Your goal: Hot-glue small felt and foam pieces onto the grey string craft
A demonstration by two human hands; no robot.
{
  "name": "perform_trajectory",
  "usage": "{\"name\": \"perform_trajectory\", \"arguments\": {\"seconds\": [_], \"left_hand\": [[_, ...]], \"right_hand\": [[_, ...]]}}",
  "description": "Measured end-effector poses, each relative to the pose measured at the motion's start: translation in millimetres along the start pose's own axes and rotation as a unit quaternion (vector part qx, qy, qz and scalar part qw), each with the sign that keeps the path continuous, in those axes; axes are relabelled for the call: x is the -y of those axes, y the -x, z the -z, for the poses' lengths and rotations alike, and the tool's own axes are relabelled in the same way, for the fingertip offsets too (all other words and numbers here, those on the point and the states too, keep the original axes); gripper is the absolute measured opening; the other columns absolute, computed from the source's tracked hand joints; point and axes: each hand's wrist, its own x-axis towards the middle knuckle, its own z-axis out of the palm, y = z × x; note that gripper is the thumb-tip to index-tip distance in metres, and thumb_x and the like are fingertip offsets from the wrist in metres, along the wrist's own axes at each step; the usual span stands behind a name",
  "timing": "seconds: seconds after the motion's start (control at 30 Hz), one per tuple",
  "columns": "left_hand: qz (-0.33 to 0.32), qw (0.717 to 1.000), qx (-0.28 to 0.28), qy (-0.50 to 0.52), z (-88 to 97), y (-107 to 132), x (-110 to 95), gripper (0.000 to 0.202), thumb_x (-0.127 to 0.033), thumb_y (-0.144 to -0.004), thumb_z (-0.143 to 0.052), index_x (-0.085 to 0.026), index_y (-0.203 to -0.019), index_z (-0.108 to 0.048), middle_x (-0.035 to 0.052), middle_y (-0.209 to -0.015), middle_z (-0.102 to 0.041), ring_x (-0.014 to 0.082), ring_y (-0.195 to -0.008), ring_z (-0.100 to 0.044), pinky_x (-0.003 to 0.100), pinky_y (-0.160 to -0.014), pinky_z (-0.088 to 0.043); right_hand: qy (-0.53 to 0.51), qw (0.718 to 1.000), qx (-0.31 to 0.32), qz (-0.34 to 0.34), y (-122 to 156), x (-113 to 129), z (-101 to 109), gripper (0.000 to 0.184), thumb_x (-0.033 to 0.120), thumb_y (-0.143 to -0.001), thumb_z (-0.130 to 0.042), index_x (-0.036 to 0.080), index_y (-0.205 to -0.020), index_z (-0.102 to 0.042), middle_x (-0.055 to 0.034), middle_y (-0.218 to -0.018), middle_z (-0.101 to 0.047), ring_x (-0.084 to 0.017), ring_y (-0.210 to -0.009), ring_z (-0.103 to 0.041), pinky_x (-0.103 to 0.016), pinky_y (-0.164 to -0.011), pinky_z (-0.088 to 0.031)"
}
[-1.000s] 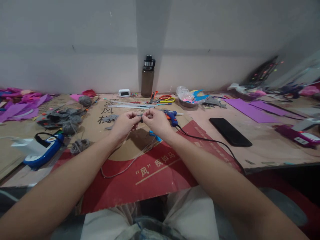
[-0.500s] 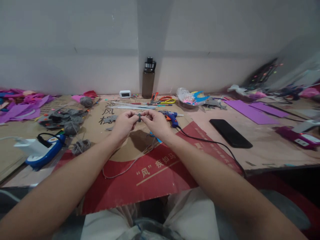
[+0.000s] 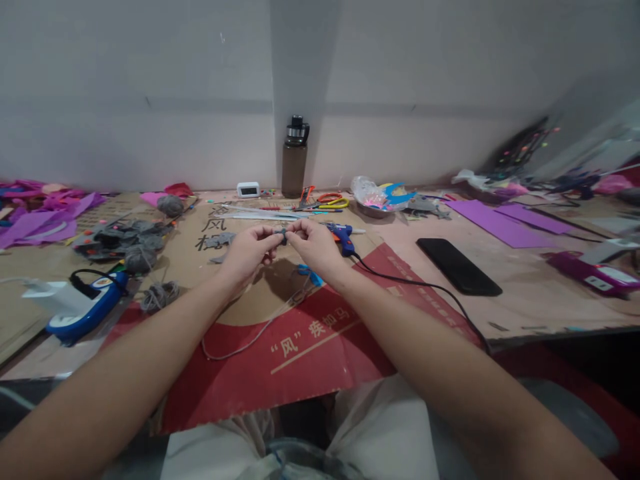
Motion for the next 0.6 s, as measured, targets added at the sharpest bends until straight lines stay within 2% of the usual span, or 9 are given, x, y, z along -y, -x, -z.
{"name": "perform_trajectory", "arguments": {"seconds": [0.1,0.23,0.33,0.4,0.43,0.5,0.57,0.6], "left_hand": [[0.003,1.0,-0.028,0.013,0.0,-0.6,-1.2,0.018,-0.026,-0.069,-0.069,-0.015,-0.072,-0.055,-0.0041,-0.05,-0.048,0.0049,-0.041,-0.04,0.016,-0.038,-0.025],[0.002,0.997,-0.062,0.044,5.9,-3.8,-5.4,0.014,-0.022,-0.068,-0.067,-0.015,-0.072,-0.055,-0.0045,-0.048,-0.047,0.0046,-0.039,-0.038,0.016,-0.036,-0.02],[-0.01,0.994,-0.096,0.056,16.6,-8.1,-7.8,0.014,-0.023,-0.068,-0.066,-0.017,-0.072,-0.054,-0.0049,-0.047,-0.046,0.0051,-0.037,-0.037,0.016,-0.035,-0.017],[-0.021,0.992,-0.107,0.061,24.1,-11.5,-7.7,0.014,-0.024,-0.068,-0.066,-0.017,-0.074,-0.055,-0.0047,-0.048,-0.047,0.0055,-0.037,-0.038,0.016,-0.035,-0.016],[-0.031,0.992,-0.11,0.058,27.1,-13.0,-7.2,0.014,-0.024,-0.068,-0.066,-0.017,-0.075,-0.056,-0.0042,-0.049,-0.049,0.0054,-0.037,-0.038,0.016,-0.034,-0.015],[-0.031,0.992,-0.111,0.04,30.1,-14.5,-5.9,0.012,-0.026,-0.07,-0.065,-0.017,-0.075,-0.058,-0.0029,-0.049,-0.051,0.0057,-0.037,-0.039,0.017,-0.034,-0.016],[-0.024,0.995,-0.098,0.027,28.5,-13.3,-5.3,0.013,-0.027,-0.072,-0.064,-0.016,-0.076,-0.059,-0.0022,-0.049,-0.052,0.0057,-0.037,-0.04,0.017,-0.034,-0.017],[-0.018,0.996,-0.087,0.024,26.4,-11.8,-5.5,0.014,-0.028,-0.073,-0.063,-0.015,-0.076,-0.059,-0.0017,-0.049,-0.053,0.0056,-0.037,-0.04,0.016,-0.034,-0.019]], "right_hand": [[0.0,1.0,0.02,0.002,2.1,2.1,-1.9,0.016,0.03,-0.078,-0.054,0.017,-0.086,-0.058,0.0051,-0.063,-0.048,-0.009,-0.058,-0.042,-0.022,-0.054,-0.032],[0.007,0.998,0.057,0.0,7.1,7.4,-3.1,0.028,0.036,-0.081,-0.054,0.017,-0.1,-0.055,0.0041,-0.069,-0.053,-0.011,-0.062,-0.047,-0.023,-0.058,-0.035],[0.062,0.991,0.115,0.042,8.3,12.2,2.7,0.027,0.04,-0.087,-0.046,0.017,-0.087,-0.06,-0.0008,-0.079,-0.06,-0.013,-0.071,-0.053,-0.025,-0.067,-0.038],[0.119,0.983,0.127,0.063,5.4,14.3,13.9,0.036,0.042,-0.09,-0.04,0.017,-0.076,-0.062,-0.0026,-0.078,-0.062,-0.014,-0.074,-0.055,-0.026,-0.069,-0.038],[0.151,0.98,0.112,0.065,2.9,14.5,22.0,0.039,0.042,-0.091,-0.038,0.017,-0.073,-0.062,-0.0031,-0.076,-0.063,-0.015,-0.074,-0.055,-0.026,-0.069,-0.038],[0.22,0.973,0.04,0.05,-3.2,11.6,42.4,0.04,0.041,-0.092,-0.036,0.017,-0.075,-0.063,-0.0041,-0.076,-0.063,-0.015,-0.074,-0.056,-0.026,-0.068,-0.038],[0.309,0.951,-0.035,0.003,-8.9,3.6,63.8,0.036,0.04,-0.091,-0.038,0.016,-0.083,-0.064,-0.0065,-0.082,-0.065,-0.017,-0.078,-0.058,-0.027,-0.07,-0.039],[0.354,0.933,-0.05,-0.04,-11.0,-2.1,72.8,0.034,0.04,-0.089,-0.041,0.015,-0.088,-0.064,-0.0091,-0.087,-0.066,-0.018,-0.081,-0.059,-0.027,-0.071,-0.039]]}}
